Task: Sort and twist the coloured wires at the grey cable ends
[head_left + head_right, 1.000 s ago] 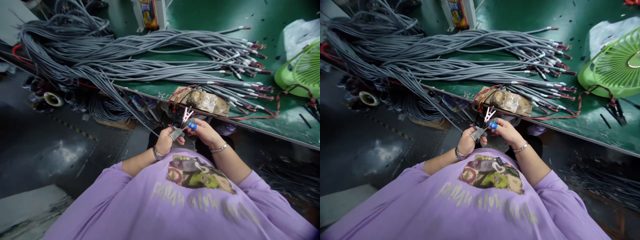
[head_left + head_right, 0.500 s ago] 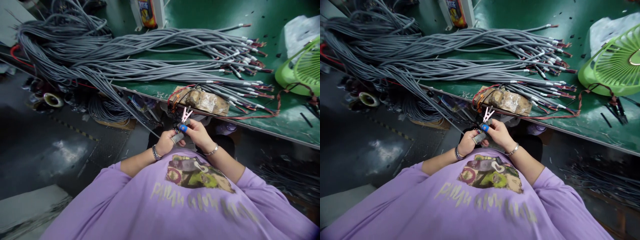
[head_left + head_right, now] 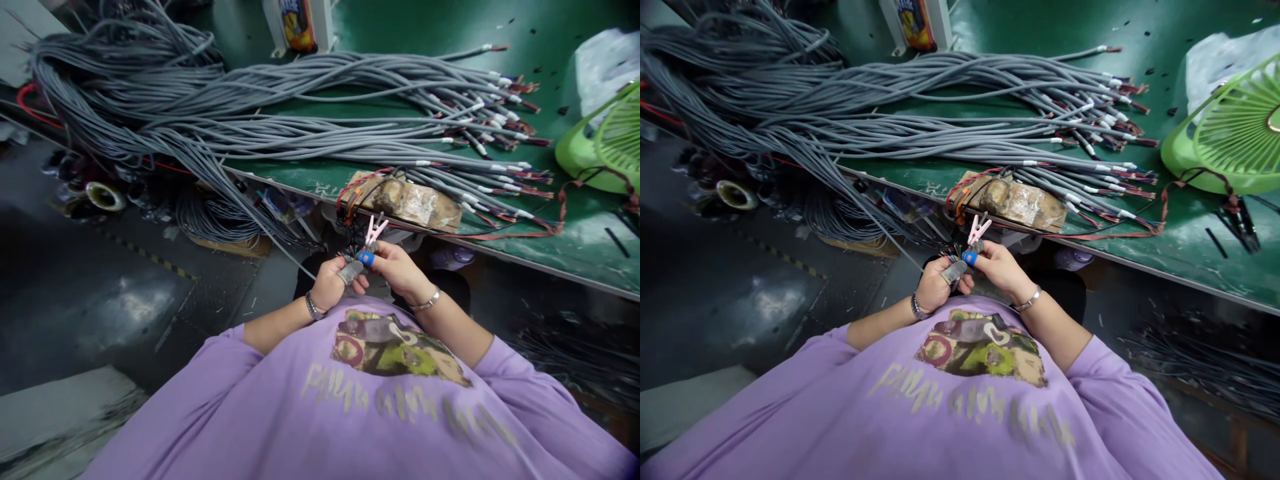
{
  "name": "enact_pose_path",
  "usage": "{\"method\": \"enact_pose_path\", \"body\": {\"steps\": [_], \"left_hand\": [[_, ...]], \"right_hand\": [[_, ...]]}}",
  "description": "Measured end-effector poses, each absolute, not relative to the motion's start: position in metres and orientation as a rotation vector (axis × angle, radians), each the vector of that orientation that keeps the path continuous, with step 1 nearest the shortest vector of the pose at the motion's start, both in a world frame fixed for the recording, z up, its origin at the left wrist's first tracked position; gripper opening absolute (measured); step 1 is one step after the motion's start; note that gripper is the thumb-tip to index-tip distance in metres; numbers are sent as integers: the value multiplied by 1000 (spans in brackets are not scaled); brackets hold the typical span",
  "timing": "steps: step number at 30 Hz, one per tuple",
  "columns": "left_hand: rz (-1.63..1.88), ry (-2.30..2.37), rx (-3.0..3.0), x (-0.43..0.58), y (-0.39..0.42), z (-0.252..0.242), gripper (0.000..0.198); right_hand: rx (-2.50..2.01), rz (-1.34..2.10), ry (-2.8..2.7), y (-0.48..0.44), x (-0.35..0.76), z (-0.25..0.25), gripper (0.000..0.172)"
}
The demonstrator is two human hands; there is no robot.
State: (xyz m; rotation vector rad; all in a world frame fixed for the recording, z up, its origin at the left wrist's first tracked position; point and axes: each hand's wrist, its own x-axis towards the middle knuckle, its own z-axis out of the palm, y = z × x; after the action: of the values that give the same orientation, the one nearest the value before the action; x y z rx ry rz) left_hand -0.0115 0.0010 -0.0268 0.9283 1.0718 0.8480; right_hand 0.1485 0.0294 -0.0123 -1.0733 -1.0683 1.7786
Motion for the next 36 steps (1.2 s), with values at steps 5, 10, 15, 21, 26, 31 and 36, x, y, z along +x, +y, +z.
{"method": "enact_pose_path", "body": {"steps": [5,10,15,21,26,31,36], "left_hand": [[894,1100,903,-12,1,-29,49],[954,1116,867,-9,1,-29,51],[1033,1124,808,-8,1,-30,53],[1064,1127,782,-8,1,-24,49],[1060,1129,757,-11,6,-14,48],[929,1020,791,-14,9,-5,49],[713,909,842,-11,17,3,53]], "right_hand": [[-1139,1656,-999,26,147,-12,43],[-1114,1640,-905,23,144,-14,32],[-1096,1659,-840,24,143,-19,27],[-1114,1671,-824,23,145,-17,19],[-1037,1717,-557,30,153,-20,30],[-1087,1859,-445,47,162,-17,44],[-932,1873,-643,60,157,-16,50]]}}
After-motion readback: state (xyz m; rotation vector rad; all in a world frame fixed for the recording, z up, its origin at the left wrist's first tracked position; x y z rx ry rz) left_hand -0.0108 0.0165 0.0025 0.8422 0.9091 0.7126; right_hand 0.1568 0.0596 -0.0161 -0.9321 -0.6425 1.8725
